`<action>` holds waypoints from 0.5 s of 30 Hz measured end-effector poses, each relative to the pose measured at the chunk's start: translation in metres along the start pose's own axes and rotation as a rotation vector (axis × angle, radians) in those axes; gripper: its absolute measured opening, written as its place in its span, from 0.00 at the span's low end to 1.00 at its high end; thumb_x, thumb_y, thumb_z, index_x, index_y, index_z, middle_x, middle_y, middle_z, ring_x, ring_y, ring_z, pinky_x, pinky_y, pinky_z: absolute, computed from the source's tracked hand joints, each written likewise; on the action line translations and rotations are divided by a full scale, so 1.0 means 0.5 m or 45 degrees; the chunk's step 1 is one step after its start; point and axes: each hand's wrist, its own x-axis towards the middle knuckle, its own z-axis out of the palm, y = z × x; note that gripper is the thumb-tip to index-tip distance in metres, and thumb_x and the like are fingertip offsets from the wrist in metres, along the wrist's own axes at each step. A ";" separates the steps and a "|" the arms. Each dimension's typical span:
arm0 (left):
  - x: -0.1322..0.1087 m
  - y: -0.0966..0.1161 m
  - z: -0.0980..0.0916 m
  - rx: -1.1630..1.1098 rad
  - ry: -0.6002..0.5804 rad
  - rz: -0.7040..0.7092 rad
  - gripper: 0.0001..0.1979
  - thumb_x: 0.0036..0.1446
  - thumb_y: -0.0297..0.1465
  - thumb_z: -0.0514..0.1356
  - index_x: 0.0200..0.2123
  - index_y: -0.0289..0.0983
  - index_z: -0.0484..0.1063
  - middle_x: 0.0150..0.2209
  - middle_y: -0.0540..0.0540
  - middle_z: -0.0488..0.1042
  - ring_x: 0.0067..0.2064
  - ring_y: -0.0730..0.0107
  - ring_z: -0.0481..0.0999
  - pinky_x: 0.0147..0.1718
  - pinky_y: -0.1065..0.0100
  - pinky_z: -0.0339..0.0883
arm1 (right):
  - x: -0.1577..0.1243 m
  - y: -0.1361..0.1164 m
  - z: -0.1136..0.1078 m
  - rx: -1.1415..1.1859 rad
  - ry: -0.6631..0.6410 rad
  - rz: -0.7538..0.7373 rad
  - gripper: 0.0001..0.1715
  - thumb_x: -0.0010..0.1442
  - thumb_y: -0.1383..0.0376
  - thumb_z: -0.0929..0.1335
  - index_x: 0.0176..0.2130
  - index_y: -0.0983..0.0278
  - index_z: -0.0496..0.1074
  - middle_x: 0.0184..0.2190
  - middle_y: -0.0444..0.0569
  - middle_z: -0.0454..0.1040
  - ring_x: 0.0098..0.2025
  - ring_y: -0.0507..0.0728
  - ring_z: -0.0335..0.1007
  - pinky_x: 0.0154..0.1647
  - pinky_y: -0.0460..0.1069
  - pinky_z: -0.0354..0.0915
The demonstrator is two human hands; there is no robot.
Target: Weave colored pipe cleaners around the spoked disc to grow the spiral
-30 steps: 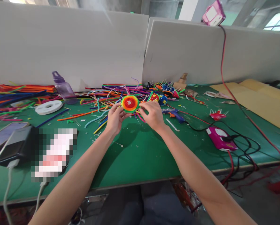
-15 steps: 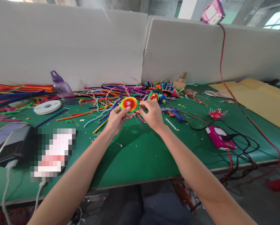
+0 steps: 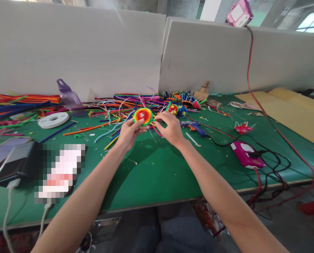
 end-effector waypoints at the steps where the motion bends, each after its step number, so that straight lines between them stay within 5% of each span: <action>1: 0.000 0.000 0.000 0.007 -0.006 -0.004 0.11 0.47 0.32 0.70 0.33 0.33 0.75 0.32 0.43 0.81 0.29 0.68 0.81 0.29 0.72 0.73 | 0.000 0.000 0.000 0.015 -0.002 0.009 0.05 0.63 0.67 0.65 0.34 0.60 0.68 0.31 0.47 0.72 0.38 0.56 0.68 0.42 0.53 0.65; 9: 0.002 -0.001 -0.005 0.039 -0.038 -0.006 0.11 0.48 0.32 0.69 0.34 0.33 0.76 0.31 0.43 0.81 0.29 0.68 0.81 0.29 0.71 0.73 | 0.003 -0.006 -0.003 0.291 -0.034 0.137 0.04 0.61 0.66 0.65 0.33 0.60 0.68 0.31 0.45 0.70 0.33 0.53 0.67 0.36 0.50 0.66; 15: -0.001 -0.002 -0.001 0.096 -0.074 0.097 0.14 0.47 0.34 0.70 0.36 0.34 0.76 0.32 0.45 0.81 0.29 0.70 0.80 0.30 0.72 0.73 | 0.008 -0.007 0.003 0.884 -0.134 0.623 0.07 0.53 0.61 0.70 0.29 0.61 0.68 0.26 0.42 0.71 0.30 0.52 0.66 0.34 0.50 0.65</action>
